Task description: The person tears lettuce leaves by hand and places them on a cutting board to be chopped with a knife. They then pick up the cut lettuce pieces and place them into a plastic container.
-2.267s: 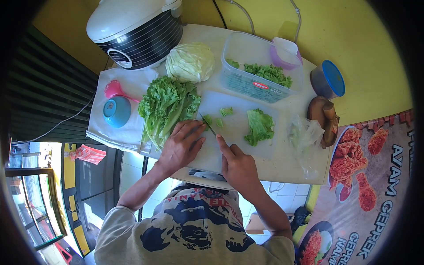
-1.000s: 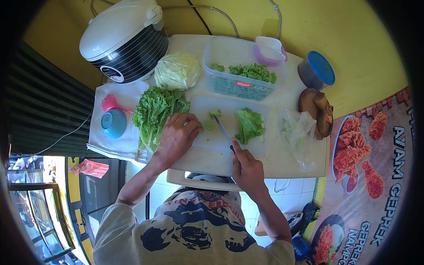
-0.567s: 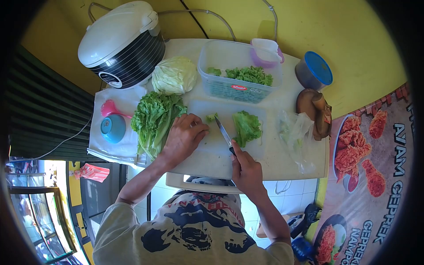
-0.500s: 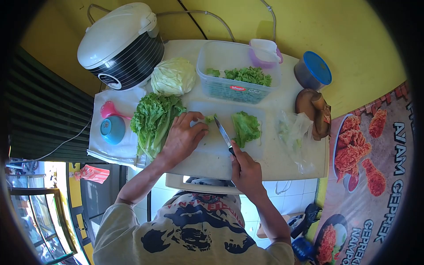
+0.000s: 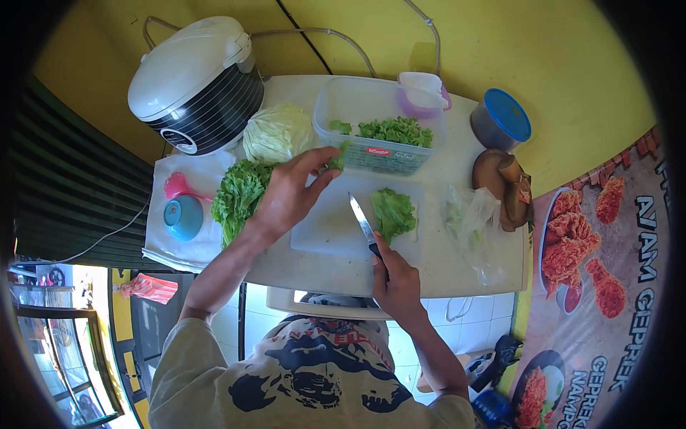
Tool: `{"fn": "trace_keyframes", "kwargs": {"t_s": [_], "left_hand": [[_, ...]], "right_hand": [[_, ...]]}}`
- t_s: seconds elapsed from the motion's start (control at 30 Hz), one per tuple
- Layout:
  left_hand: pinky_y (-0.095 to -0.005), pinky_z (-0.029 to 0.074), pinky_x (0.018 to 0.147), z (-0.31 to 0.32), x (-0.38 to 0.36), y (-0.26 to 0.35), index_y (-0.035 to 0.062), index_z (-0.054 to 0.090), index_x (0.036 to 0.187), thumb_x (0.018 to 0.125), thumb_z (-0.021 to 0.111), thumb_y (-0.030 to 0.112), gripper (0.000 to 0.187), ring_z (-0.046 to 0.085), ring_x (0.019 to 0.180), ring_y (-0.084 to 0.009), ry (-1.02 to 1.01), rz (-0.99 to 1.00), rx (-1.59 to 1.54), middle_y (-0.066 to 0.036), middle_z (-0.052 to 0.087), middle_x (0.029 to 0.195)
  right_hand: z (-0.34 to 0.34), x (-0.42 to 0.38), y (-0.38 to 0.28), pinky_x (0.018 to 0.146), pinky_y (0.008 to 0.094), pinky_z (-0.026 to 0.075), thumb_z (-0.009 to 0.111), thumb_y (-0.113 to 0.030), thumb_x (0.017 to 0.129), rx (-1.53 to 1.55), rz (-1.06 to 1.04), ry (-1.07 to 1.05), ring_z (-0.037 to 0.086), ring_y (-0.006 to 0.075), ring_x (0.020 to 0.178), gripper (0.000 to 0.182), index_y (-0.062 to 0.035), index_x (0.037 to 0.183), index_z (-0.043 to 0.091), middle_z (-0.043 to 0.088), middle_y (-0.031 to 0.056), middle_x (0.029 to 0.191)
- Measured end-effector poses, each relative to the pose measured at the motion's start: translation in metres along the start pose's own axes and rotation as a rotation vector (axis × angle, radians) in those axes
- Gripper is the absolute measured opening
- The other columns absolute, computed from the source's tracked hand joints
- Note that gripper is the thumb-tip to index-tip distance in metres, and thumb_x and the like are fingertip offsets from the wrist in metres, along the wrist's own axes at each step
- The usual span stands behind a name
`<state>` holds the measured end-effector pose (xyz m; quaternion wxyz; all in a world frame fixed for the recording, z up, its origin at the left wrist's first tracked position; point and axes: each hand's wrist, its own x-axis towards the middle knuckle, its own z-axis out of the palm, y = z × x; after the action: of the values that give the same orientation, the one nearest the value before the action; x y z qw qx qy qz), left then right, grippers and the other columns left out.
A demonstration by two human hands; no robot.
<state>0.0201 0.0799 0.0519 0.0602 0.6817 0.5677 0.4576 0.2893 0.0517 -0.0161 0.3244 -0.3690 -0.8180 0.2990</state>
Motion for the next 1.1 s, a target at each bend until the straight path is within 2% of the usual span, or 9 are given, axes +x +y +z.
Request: {"fn": "trace_keyframes", "kwargs": {"t_s": [0.03, 0.13, 0.17, 0.27, 0.47, 0.57, 0.67, 0.87, 1.1], "left_hand": [[-0.04, 0.062, 0.079, -0.004, 0.01, 0.001, 0.0045, 0.064, 0.133, 0.097, 0.076, 0.007, 0.038, 0.076, 0.093, -0.0284, 0.078, 0.101, 0.023, -0.018, 0.077, 0.106], [-0.0382, 0.061, 0.08, -0.01, 0.042, 0.01, 0.0053, 0.06, 0.142, 0.096, 0.078, 0.008, 0.05, 0.076, 0.092, -0.0267, 0.166, 0.008, -0.026, -0.019, 0.077, 0.106], [-0.0373, 0.06, 0.082, -0.013, 0.051, 0.016, 0.0057, 0.06, 0.143, 0.096, 0.077, 0.009, 0.05, 0.076, 0.093, -0.027, 0.141, -0.101, -0.128, -0.019, 0.077, 0.105], [-0.0394, 0.059, 0.085, -0.013, 0.066, 0.011, 0.0059, 0.063, 0.14, 0.096, 0.074, 0.009, 0.046, 0.075, 0.093, -0.0305, 0.053, -0.215, -0.064, -0.019, 0.077, 0.106], [-0.0431, 0.058, 0.089, -0.002, 0.083, -0.021, 0.0029, 0.075, 0.12, 0.091, 0.071, 0.008, 0.031, 0.074, 0.094, -0.0371, -0.003, 0.075, 0.279, -0.02, 0.077, 0.104], [-0.0437, 0.057, 0.09, -0.003, 0.088, -0.015, 0.0005, 0.079, 0.107, 0.091, 0.072, 0.011, 0.02, 0.075, 0.093, -0.0365, -0.047, -0.032, 0.172, -0.02, 0.077, 0.099], [-0.0479, 0.047, 0.093, 0.002, 0.087, -0.019, 0.0073, 0.082, 0.099, 0.089, 0.074, 0.018, 0.017, 0.07, 0.089, -0.0346, -0.046, -0.093, 0.181, -0.017, 0.076, 0.09], [-0.0444, 0.055, 0.095, -0.002, 0.084, -0.006, 0.0054, 0.083, 0.103, 0.088, 0.076, 0.021, 0.023, 0.074, 0.093, -0.0357, -0.026, -0.207, 0.054, -0.021, 0.078, 0.094], [-0.0337, 0.057, 0.087, -0.001, 0.086, -0.017, -0.002, 0.08, 0.103, 0.094, 0.077, 0.023, 0.026, 0.075, 0.09, -0.0189, 0.068, -0.34, -0.376, -0.014, 0.08, 0.095]], "right_hand": [[0.0, 0.0, 0.0, 0.07, 0.0351, 0.057, 0.062, -0.006, 0.104, 0.007, -0.002, 0.006, 0.072, 0.0283, 0.071, 0.044, -0.0041, 0.148, 0.06, 0.072, 0.0223, 0.092], [0.002, 0.0, 0.001, 0.07, 0.0352, 0.056, 0.062, -0.006, 0.104, 0.012, -0.008, 0.017, 0.071, 0.0284, 0.07, 0.044, -0.0038, 0.147, 0.06, 0.072, 0.0226, 0.091], [0.001, -0.001, 0.002, 0.069, 0.0351, 0.056, 0.062, -0.007, 0.104, 0.009, -0.009, 0.02, 0.071, 0.0282, 0.07, 0.044, -0.0036, 0.147, 0.06, 0.072, 0.0226, 0.09], [0.0, -0.002, 0.0, 0.068, 0.0346, 0.055, 0.063, -0.007, 0.104, 0.01, 0.017, 0.014, 0.068, 0.0269, 0.068, 0.044, -0.0034, 0.147, 0.06, 0.071, 0.0221, 0.088], [0.0, -0.001, -0.001, 0.065, 0.0342, 0.053, 0.062, -0.007, 0.104, 0.008, 0.007, 0.026, 0.065, 0.0252, 0.064, 0.044, -0.0034, 0.148, 0.06, 0.07, 0.0211, 0.085], [0.0, -0.001, 0.0, 0.065, 0.034, 0.053, 0.062, -0.008, 0.104, 0.019, 0.011, 0.031, 0.065, 0.0249, 0.064, 0.044, -0.0035, 0.148, 0.06, 0.07, 0.0212, 0.085], [0.001, -0.001, -0.001, 0.065, 0.0336, 0.053, 0.063, -0.008, 0.104, 0.029, -0.007, 0.056, 0.064, 0.0244, 0.064, 0.044, -0.0034, 0.148, 0.06, 0.069, 0.0209, 0.084], [0.0, -0.001, -0.001, 0.063, 0.0318, 0.051, 0.064, -0.006, 0.103, 0.039, 0.014, 0.037, 0.059, 0.0217, 0.061, 0.044, -0.004, 0.147, 0.062, 0.067, 0.0182, 0.081], [0.004, -0.003, 0.006, 0.056, 0.0329, 0.05, 0.065, -0.004, 0.1, 0.021, -0.075, 0.069, 0.062, 0.0221, 0.057, 0.052, -0.0076, 0.152, 0.057, 0.065, 0.0136, 0.078]]}}
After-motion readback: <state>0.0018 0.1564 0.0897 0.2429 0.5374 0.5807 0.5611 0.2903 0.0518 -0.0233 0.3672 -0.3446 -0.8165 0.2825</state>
